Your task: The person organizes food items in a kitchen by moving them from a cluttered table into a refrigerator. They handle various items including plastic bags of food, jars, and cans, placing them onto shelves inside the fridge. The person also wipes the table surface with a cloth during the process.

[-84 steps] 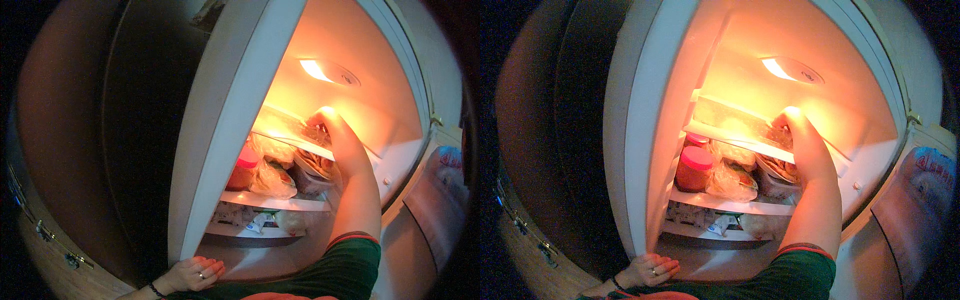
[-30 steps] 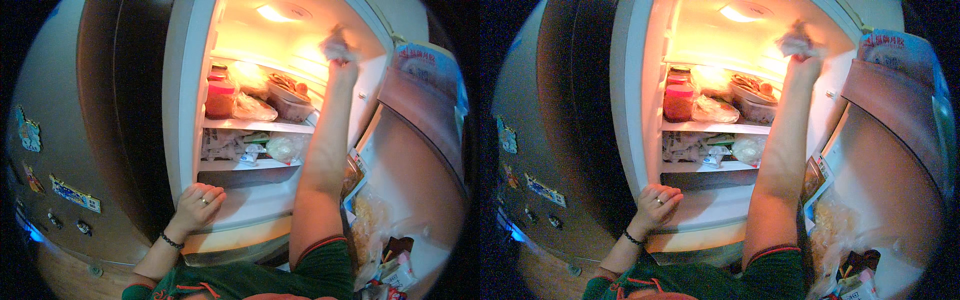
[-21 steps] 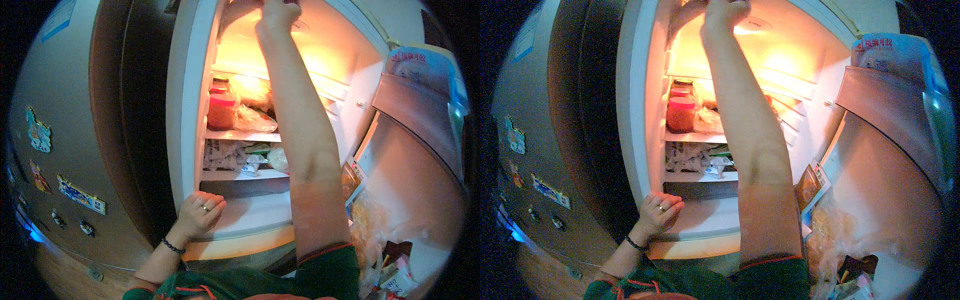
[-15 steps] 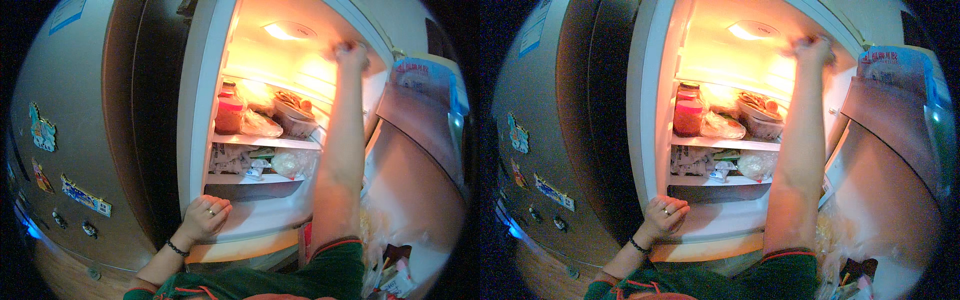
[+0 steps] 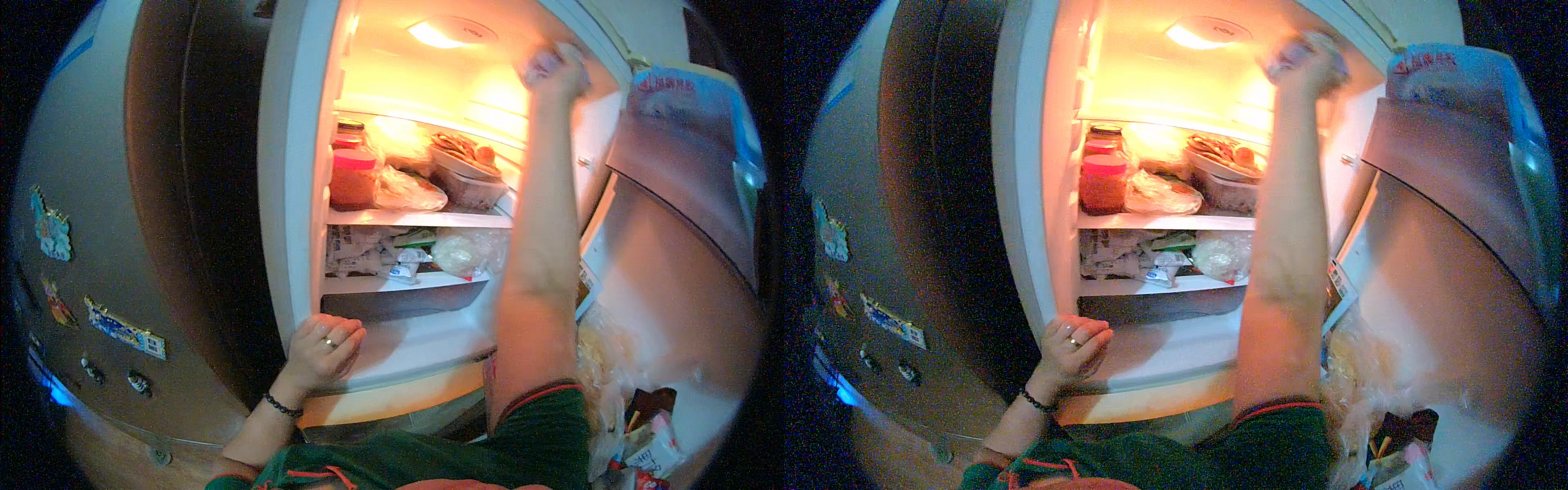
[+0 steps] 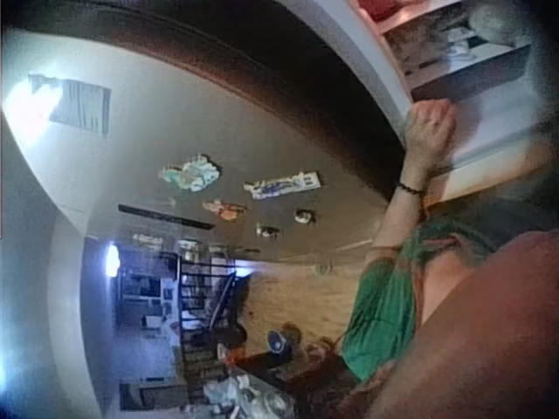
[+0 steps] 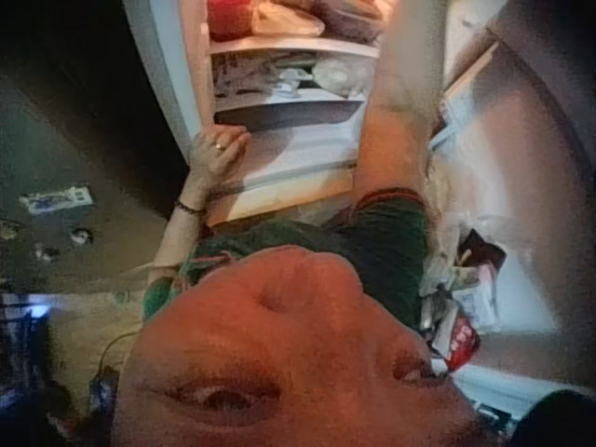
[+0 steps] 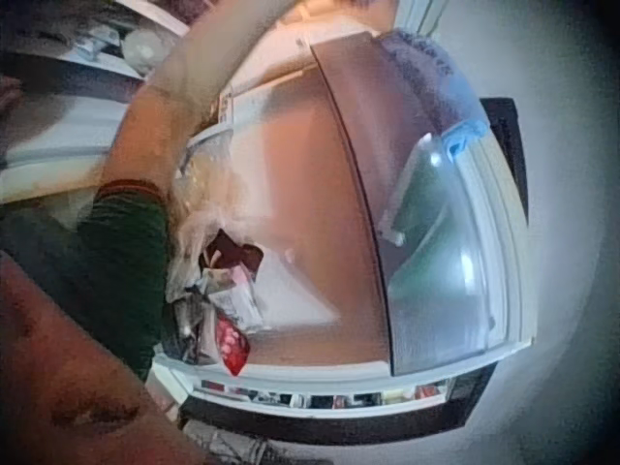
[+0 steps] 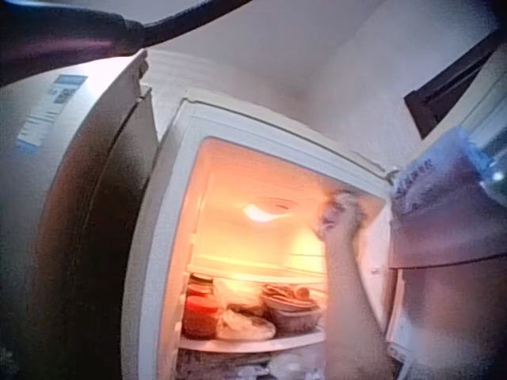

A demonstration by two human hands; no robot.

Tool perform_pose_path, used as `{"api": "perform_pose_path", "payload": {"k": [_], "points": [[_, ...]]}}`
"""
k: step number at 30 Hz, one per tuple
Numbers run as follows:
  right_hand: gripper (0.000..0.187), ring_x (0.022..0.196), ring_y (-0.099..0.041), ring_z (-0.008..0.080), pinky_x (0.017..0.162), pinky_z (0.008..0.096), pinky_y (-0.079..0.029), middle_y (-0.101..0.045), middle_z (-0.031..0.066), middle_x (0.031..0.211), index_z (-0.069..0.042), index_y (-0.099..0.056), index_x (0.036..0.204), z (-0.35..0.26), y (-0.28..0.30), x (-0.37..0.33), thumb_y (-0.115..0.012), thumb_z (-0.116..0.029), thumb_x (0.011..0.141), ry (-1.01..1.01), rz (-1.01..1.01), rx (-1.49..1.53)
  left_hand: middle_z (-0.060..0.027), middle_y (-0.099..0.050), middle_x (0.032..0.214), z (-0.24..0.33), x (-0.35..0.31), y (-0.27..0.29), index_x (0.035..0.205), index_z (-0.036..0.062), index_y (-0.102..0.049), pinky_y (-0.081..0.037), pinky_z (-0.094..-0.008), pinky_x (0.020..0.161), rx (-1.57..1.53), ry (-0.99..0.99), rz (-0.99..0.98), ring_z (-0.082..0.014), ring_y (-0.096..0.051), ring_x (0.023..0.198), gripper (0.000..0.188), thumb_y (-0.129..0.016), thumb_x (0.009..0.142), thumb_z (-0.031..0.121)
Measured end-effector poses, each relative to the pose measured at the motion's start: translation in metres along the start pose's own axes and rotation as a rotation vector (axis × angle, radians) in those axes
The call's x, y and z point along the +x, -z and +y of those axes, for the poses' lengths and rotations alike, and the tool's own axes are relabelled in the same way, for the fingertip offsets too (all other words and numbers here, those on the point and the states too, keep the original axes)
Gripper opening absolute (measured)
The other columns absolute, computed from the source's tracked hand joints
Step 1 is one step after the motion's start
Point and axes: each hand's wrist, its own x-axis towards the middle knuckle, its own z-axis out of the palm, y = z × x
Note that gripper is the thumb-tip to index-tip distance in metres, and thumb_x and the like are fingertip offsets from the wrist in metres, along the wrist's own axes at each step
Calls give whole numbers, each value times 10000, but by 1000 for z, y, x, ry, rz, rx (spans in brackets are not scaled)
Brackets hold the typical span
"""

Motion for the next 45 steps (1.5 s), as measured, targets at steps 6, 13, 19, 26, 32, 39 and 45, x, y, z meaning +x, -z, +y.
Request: {"api": "perform_pose_path", "payload": {"k": [6, 13, 19, 26, 32, 39, 45], "points": [[149, 520, -433, 121, 401, 210, -297, -477, 39, 623, -109, -420, 656, -35, -11, 16, -555, -94, 718, 2, -50, -202, -7, -603, 912, 6, 5, -4, 875, 99, -640, -449, -307, 731, -7, 0, 25, -168, -578, 799, 215, -689, 667, 83], [131, 775, -528, 257, 713, 375, -428, -549, 137, 784, 6, -539, 830, 45, -112, -100, -507, 59, 714, 997, -374, -674, -12, -604, 915, 1, 4, 2, 870, 89, -637, -452, -309, 740, -5, -18, 7, -172, -573, 804, 201, -690, 677, 86], [307, 806, -556, 378, 717, 443, -477, -497, 293, 1040, 65, -587, 1028, -54, -18, 48, -529, -139, 807, 1103, 194, -1315, -22, -607, 929, 7, 7, -3, 877, 74, -632, -461, -319, 741, -71, -8, 31, -182, -575, 819, 194, -677, 688, 86], [247, 929, -545, 413, 838, 483, -437, -607, 254, 886, 54, -606, 849, 18, -99, -43, -483, -161, 845, 1441, -299, -1351, 9, -623, 966, 2, -3, -6, 918, 133, -657, -449, -319, 739, -21, -10, 14, -163, -579, 811, 237, -693, 685, 149], [204, 901, -555, 348, 785, 450, -451, -601, 169, 927, -3, -613, 881, 17, -139, -95, -567, -194, 826, 1921, -432, -1528, -35, -601, 948, 4, -2, 7, 907, 69, -626, -458, -330, 772, -75, -13, 11, -194, -564, 854, 203, -664, 713, 116], [129, 879, -549, 341, 864, 430, -401, -589, 181, 903, -5, -586, 883, 58, -177, -133, -548, -66, 776, 1558, -675, -1080, -31, -594, 913, 6, 5, 9, 884, 69, -620, -448, -354, 788, -163, 22, -13, -197, -555, 848, 169, -647, 723, 110], [212, 756, -572, 382, 677, 442, -488, -590, 197, 823, 5, -605, 842, 66, -143, -193, -577, -204, 819, 1309, -764, -1114, -49, -611, 925, 19, 0, 32, 871, 67, -620, -467, -393, 783, -398, 81, 57, -232, -577, 847, 162, -658, 715, 91]]}}
